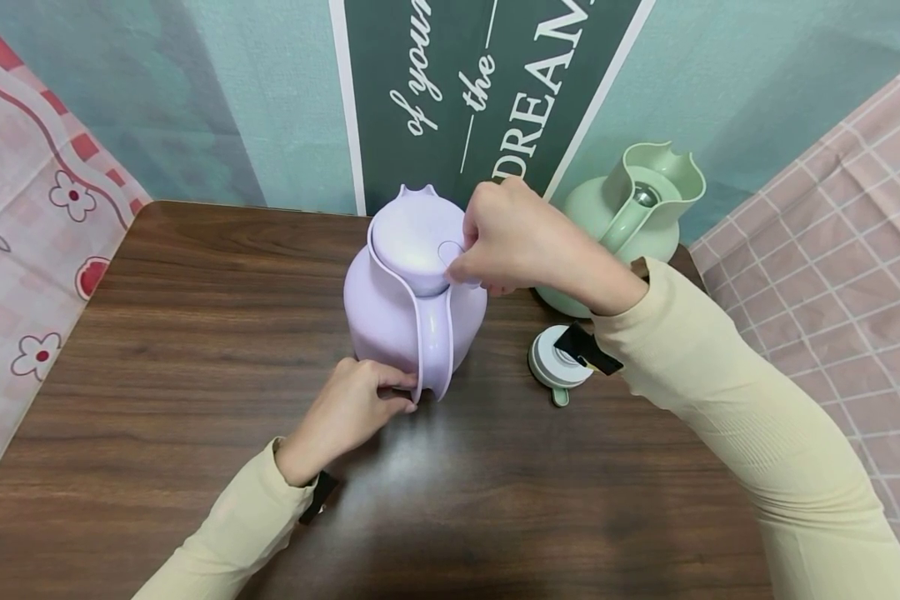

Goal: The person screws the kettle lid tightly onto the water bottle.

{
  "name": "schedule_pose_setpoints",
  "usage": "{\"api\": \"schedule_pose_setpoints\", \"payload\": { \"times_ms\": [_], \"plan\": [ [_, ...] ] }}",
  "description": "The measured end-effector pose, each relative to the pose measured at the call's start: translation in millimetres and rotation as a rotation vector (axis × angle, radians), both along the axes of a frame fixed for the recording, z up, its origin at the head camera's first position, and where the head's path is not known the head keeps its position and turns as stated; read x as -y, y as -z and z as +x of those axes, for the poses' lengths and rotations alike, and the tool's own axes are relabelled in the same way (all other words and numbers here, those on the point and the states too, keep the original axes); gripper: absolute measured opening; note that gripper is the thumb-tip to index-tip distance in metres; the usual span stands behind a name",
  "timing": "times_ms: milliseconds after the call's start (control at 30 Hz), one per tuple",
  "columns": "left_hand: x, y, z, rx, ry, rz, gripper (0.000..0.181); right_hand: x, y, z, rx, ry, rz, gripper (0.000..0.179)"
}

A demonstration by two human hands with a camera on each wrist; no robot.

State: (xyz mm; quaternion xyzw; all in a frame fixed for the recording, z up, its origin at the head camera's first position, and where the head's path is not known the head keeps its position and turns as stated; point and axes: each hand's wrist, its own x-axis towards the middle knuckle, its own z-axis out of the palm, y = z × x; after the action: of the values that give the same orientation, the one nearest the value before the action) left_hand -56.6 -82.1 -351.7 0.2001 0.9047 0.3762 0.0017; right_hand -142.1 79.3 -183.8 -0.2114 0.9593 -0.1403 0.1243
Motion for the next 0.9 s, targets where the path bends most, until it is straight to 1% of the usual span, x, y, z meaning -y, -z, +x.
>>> {"api": "schedule_pose_setpoints", "payload": {
  "times_ms": [233,500,733,900],
  "plan": [
    [0.3,0.1,0.2,0.002,0.009,0.019,0.018,0.2,1.1,0.8,-0.015,-0.009,0.004,0.019],
    [0.7,-0.2,0.7,-0.004,0.009,0.02,0.019,0.8,1.6,2.3,-0.023,-0.016,-0.002,0.02],
    [0.9,0.3,0.5,-0.005,0.009,0.021,0.018,2.2,0.9,4.5,0.016,0.014,-0.009,0.02],
    [1.1,0.3,0.1,-0.01,0.012,0.016,0.018,3.1,0.8,5.5,0.024,0.027,-0.008,0.019]
  ]
}}
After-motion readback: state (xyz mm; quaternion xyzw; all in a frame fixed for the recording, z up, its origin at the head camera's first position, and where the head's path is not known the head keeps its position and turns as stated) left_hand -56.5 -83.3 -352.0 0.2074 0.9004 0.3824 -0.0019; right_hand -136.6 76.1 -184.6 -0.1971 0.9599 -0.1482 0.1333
